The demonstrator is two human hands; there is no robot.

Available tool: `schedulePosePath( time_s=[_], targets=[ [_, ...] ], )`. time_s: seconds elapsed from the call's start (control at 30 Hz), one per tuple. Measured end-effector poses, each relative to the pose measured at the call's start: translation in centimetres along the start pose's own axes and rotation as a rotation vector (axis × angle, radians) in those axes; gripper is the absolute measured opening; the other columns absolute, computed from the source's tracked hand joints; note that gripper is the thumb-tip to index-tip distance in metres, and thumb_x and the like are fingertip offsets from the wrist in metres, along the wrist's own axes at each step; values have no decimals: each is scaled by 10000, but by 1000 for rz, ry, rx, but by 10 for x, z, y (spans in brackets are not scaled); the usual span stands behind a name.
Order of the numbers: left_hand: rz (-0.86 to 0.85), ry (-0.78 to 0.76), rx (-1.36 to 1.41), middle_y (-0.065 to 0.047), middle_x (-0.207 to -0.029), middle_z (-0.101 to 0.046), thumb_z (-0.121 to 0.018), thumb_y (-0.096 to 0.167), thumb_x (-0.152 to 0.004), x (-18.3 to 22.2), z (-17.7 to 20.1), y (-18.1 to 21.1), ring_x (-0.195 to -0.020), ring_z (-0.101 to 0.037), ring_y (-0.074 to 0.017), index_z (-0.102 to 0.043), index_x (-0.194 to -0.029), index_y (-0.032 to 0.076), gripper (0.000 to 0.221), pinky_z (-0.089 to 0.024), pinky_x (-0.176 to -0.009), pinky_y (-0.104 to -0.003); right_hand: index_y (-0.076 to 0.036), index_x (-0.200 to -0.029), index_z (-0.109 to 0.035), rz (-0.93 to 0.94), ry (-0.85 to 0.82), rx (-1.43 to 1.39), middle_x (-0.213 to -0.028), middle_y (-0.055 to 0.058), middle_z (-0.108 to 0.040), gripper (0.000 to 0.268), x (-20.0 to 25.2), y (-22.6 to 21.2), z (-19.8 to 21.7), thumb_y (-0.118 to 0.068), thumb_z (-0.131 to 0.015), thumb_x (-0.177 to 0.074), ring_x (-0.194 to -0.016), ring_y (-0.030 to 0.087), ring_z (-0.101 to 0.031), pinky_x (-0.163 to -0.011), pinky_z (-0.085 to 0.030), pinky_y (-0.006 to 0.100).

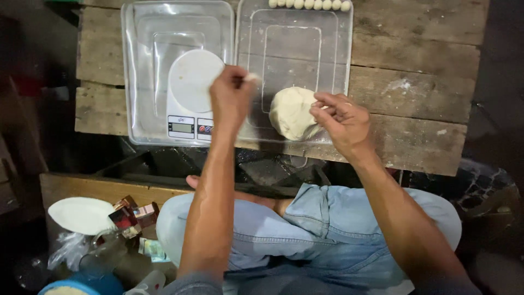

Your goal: Pinching off small pieces of dough, rolling them into balls, and arranging them in a tray

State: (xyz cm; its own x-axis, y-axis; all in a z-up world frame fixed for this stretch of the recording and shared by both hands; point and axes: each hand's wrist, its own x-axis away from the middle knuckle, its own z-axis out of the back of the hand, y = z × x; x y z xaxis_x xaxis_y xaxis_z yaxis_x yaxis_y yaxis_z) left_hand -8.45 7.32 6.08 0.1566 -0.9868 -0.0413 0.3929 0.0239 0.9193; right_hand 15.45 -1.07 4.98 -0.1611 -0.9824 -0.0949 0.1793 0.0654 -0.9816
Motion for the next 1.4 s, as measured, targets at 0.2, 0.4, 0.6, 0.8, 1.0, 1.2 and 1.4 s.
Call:
schedulePosePath(
  time_s=[0.2, 0.4, 0.6, 0.8, 1.0, 1.2, 1.4],
  targets=[
    [119, -362, 376, -61, -814, -711, -842, 39, -770, 44, -48, 31, -776, -668, -126, -736, -986, 55, 241, -595, -715, -297, 88, -1241, -677, -46, -1, -184, -988, 185, -677, 324, 0, 10, 2, 19, -781, -942, -780, 181, -724, -677, -652, 274],
    [309, -450, 635, -21, -771, -719, -864, 93, -810, 51, -49, 39, -707, -660, -52, -753, -1031, 54, 250, -571, -661, -187, 108, -1078, -722, -112, -5, -270, -901, 164, -678, 167, -4, 6, 10, 55, -770, -928, -743, 191, -737, -661, -664, 300],
    [546, -488, 746, -96, -860, -768, -863, 192, -837, 51, -52, 32, -710, -700, -90, -787, -1073, 33, 294, -669, -671, -244, 118, -1186, -662, -172, -20, -382, -892, 143, -654, 347, -3, 0, 11, 88, -791, -865, -749, 185, -738, -675, -681, 308],
    [567, -503, 624, -102, -790, -743, -819, 311, -888, 56, -55, 30, -681, -669, -98, -797, -1043, 44, 310, -668, -618, -273, 70, -1157, -723, -47, -67, -141, -925, 164, -635, 317, -2, 1, 15, 22, -839, -866, -784, 135, -654, -693, -617, 253],
    [253, -535, 472, -82, -973, -771, -790, 297, -940, 65, -56, 33, -963, -610, -115, -772, -1177, 140, 284, -572, -868, -342, 111, -1066, -715, 143, 32, -17, -881, 171, -621, 216, -1, -9, 12, 63, -846, -901, -703, 145, -639, -607, -572, 251],
    [355, -426, 577, -57, -863, -780, -836, 235, -879, 63, -58, 39, -820, -676, -68, -796, -1116, 89, 281, -607, -782, -248, 53, -975, -761, 367, 94, 230, -831, 174, -682, 186, -3, -20, 10, 51, -910, -863, -639, 209, -623, -571, -520, 321],
    [368, -405, 620, -68, -823, -775, -890, 193, -813, 64, -58, 38, -782, -665, -56, -793, -1088, 54, 324, -584, -740, -232, 25, -947, -790, 543, 90, 335, -830, 159, -725, 103, -6, -32, 7, 81, -857, -892, -646, 280, -660, -600, -554, 361]
  ],
)
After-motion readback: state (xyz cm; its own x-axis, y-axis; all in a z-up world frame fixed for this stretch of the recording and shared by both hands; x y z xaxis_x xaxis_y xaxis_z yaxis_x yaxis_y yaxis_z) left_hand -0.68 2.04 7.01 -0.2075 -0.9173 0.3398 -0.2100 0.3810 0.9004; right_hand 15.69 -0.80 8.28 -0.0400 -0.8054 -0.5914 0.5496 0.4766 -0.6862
